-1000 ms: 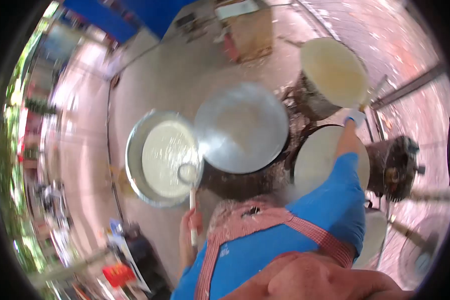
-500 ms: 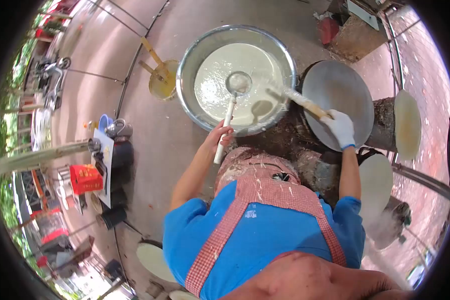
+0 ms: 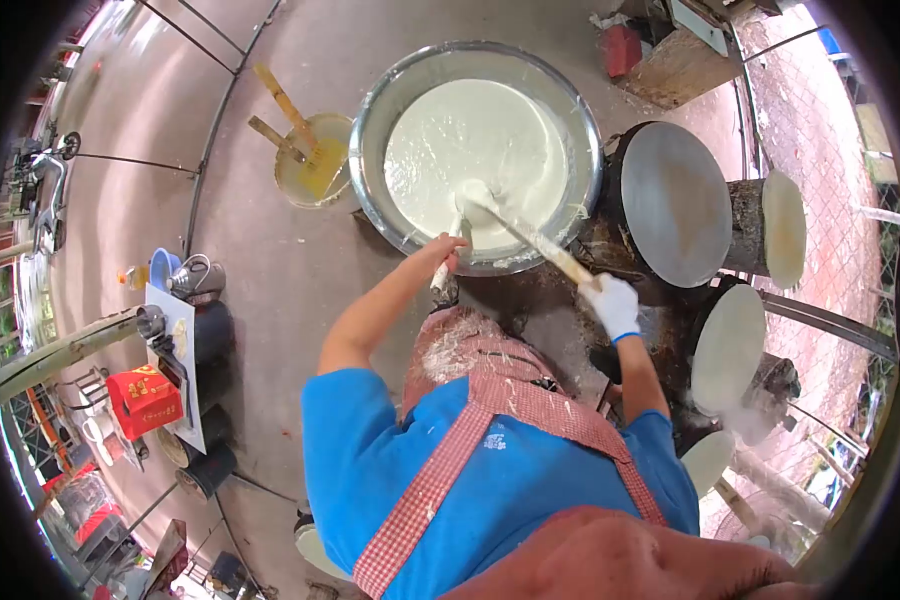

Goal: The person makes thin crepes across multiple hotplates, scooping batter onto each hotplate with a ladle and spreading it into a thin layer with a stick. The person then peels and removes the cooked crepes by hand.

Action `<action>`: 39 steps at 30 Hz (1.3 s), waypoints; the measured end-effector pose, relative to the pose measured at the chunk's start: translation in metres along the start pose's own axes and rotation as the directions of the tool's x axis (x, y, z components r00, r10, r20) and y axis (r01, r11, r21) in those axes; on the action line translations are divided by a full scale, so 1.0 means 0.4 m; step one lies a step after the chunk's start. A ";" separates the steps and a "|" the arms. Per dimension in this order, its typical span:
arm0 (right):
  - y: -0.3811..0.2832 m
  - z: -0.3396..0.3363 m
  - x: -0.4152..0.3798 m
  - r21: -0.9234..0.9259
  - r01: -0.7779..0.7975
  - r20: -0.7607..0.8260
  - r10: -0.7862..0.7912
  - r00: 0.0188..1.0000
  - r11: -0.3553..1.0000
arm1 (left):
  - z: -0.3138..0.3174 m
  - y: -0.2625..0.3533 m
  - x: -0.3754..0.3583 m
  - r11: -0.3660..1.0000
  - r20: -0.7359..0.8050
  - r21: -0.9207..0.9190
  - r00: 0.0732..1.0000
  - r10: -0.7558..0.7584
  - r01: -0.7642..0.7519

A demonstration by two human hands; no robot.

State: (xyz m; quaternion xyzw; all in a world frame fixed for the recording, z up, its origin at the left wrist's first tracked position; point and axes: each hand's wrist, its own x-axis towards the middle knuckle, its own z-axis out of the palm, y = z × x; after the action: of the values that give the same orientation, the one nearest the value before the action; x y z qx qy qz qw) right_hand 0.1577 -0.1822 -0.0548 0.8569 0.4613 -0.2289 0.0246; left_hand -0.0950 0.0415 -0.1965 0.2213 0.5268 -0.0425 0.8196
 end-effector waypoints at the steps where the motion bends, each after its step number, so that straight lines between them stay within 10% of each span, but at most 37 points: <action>1: -0.008 0.016 -0.026 -0.049 -0.023 0.014 0.024 1.000 0.999 | 0.024 0.007 -0.024 0.967 0.114 -0.200 0.984 -0.138 0.159; 5: 0.005 0.041 -0.130 0.046 -0.027 -0.038 0.028 0.999 0.999 | 0.143 0.041 -0.205 0.759 0.257 -0.548 0.934 -0.247 0.352; 9: 0.016 -0.076 -0.183 0.176 0.230 -0.525 -0.106 0.844 0.957 | 0.270 0.139 -0.515 0.910 0.146 -0.405 0.976 0.159 -0.088; 12: 0.014 -0.205 -0.161 0.037 0.459 -0.843 -0.219 0.492 0.888 | 0.370 0.206 -0.766 0.873 0.218 -0.324 0.869 0.445 -0.365; 20: -0.079 -0.556 -0.149 0.014 0.547 -0.992 -0.055 0.111 0.837 | 0.422 0.394 -1.150 0.557 0.406 0.062 0.531 0.744 -0.828; 24: -0.136 -0.498 -0.131 0.369 0.650 -0.914 0.132 0.384 0.664 | 0.378 0.409 -1.138 0.217 0.339 0.204 0.277 0.899 -0.954; 26: -0.150 -0.374 -0.089 0.642 0.707 -0.749 0.041 0.662 0.297 | 0.297 0.402 -1.005 0.391 0.259 0.252 0.451 0.854 -0.885; 27: -0.145 -0.286 -0.062 0.698 0.617 -0.672 0.036 0.740 0.364 | 0.259 0.376 -0.903 0.470 0.174 0.250 0.516 0.839 -0.847; 28: -0.135 -0.213 -0.057 0.746 0.513 -0.583 0.043 0.812 0.426 | 0.267 0.309 -0.887 0.729 0.051 0.096 0.735 0.676 -0.677; 29: -0.134 -0.176 -0.092 0.869 0.241 -0.319 0.115 0.941 0.433 | 0.197 0.302 -0.803 0.895 0.352 -0.063 0.829 0.434 -0.442; 30: -0.092 -0.083 -0.072 0.860 0.204 -0.286 0.111 0.952 0.468 | 0.188 0.297 -0.765 0.932 0.344 -0.356 0.918 0.195 -0.065; 33: -0.033 -0.070 -0.185 0.607 0.232 -0.430 0.069 0.900 0.760 | 0.183 0.288 -0.712 0.805 0.453 -0.508 0.890 -0.053 0.307; 35: -0.034 -0.134 -0.255 0.713 0.207 -0.406 0.155 0.900 0.669 | 0.180 0.274 -0.730 0.916 0.555 -0.393 0.816 0.162 0.086; 36: -0.042 -0.155 -0.284 0.792 0.206 -0.378 0.198 0.904 0.574 | 0.209 0.253 -0.738 0.910 0.489 -0.143 0.772 0.406 -0.388; 39: -0.033 -0.141 -0.279 0.900 0.205 -0.296 0.193 0.936 0.385 | 0.297 0.180 -0.698 0.859 0.448 -0.023 0.763 0.466 -0.511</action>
State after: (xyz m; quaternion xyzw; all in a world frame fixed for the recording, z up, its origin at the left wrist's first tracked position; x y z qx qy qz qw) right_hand 0.1155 -0.2470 0.0442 0.7493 0.2554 -0.2882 -0.5387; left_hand -0.0960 0.0121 0.1140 0.3765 0.2497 0.0975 0.8868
